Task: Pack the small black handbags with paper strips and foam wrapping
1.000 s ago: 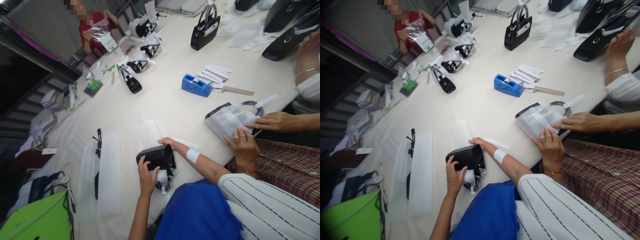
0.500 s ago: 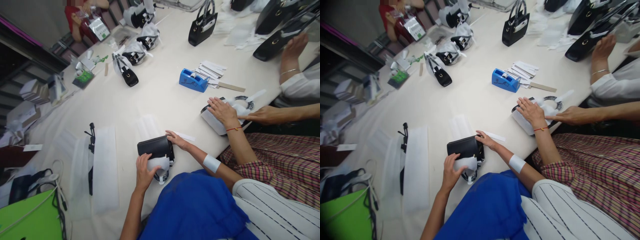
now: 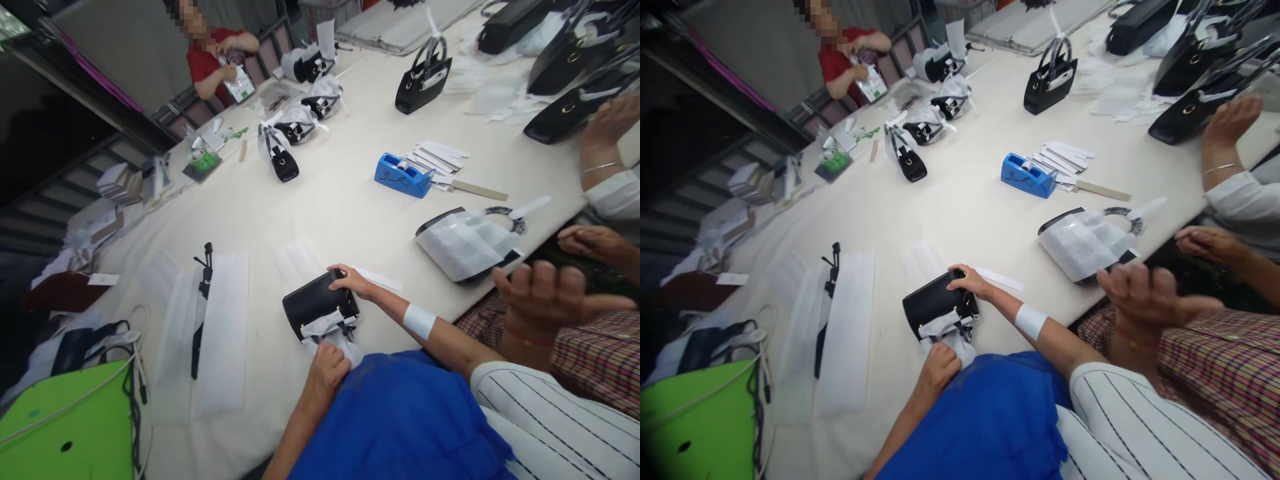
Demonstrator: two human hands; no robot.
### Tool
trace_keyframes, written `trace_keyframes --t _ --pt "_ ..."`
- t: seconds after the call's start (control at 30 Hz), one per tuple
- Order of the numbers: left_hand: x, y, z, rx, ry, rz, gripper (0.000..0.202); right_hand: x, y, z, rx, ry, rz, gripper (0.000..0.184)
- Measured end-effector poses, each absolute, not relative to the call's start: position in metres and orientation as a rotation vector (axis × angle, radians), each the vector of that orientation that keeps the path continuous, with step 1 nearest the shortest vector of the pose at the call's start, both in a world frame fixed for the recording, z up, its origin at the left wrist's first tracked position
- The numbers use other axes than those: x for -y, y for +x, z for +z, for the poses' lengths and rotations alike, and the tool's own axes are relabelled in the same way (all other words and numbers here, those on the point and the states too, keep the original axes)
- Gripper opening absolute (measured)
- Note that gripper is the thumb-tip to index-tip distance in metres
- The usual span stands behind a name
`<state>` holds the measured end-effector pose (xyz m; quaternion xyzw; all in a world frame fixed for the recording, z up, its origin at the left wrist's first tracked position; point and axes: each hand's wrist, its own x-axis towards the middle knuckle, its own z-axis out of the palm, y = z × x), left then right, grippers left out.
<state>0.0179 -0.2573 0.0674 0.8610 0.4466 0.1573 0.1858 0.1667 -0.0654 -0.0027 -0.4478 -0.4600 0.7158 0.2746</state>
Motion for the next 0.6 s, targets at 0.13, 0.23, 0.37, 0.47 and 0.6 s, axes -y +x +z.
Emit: trace_keyframes --t 0.13,0.23,0.37,0.47,0.6 --pt "0.266 0.02 0.07 -1.26 2.388 0.459 0.036 0.053 0.158 -0.005 0.994 -1.151 2.081 0.047" --pt "0.266 0.02 0.072 -1.253 2.349 0.47 0.038 0.043 0.151 -0.004 0.982 -1.104 2.115 0.045" --pt "0.263 0.02 0.064 -1.224 2.332 0.49 0.039 0.029 0.14 0.006 1.039 -1.03 2.136 0.046" --pt "0.262 0.019 0.057 -1.18 2.352 0.519 0.037 0.019 0.135 0.014 1.061 -1.022 2.177 0.046" --pt "0.265 0.017 0.056 -1.14 2.36 0.484 0.033 0.01 0.133 0.015 1.062 -1.098 2.242 0.044"
